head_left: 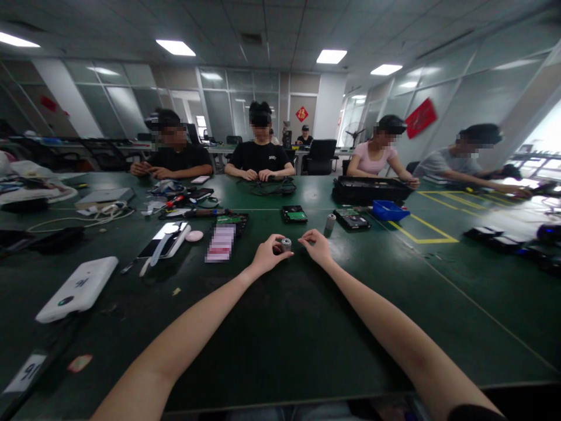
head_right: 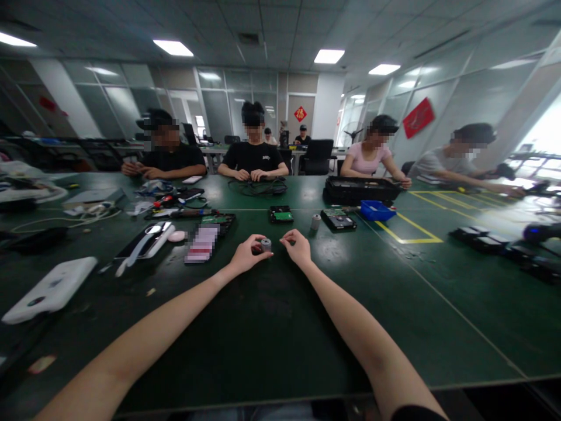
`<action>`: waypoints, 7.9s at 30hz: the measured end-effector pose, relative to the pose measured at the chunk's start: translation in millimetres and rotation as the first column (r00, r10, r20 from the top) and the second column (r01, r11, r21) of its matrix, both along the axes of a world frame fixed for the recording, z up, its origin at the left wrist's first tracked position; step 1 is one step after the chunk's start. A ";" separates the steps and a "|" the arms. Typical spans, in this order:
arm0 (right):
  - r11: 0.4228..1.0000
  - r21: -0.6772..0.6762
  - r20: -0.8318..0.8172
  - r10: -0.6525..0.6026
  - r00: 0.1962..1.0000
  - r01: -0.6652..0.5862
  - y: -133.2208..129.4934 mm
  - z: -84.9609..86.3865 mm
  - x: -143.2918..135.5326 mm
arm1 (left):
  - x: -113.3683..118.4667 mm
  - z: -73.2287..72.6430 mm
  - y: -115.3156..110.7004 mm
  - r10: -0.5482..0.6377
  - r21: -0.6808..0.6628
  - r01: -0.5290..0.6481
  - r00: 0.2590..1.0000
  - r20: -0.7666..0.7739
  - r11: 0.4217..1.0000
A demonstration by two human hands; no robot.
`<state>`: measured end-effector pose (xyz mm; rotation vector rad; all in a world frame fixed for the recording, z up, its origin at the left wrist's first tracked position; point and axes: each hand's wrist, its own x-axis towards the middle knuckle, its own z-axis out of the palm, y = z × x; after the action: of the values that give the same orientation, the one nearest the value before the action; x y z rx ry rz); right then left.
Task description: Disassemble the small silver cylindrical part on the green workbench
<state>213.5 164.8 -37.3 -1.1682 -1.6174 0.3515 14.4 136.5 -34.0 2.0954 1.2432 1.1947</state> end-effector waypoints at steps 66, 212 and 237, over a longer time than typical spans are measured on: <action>0.982 -0.105 -0.168 0.141 0.976 -0.160 -17.3 11.5 -48.1 | -1.0 -5.1 5.4 -0.011 0.040 0.013 0.999 -0.052 0.999; 0.818 -0.182 -0.200 0.512 0.835 -0.546 -2.3 -10.1 -35.3 | -1.8 35.3 5.6 0.096 0.154 -0.087 0.994 -0.055 0.984; 0.919 -0.171 -0.006 0.361 0.933 -0.357 -5.5 -10.1 -33.2 | -14.7 35.1 10.5 0.163 0.054 -0.156 0.971 -0.177 0.986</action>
<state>180.3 159.3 -47.4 -0.9973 -1.8546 0.7257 -0.3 147.1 1.1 2.2089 1.5067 1.1222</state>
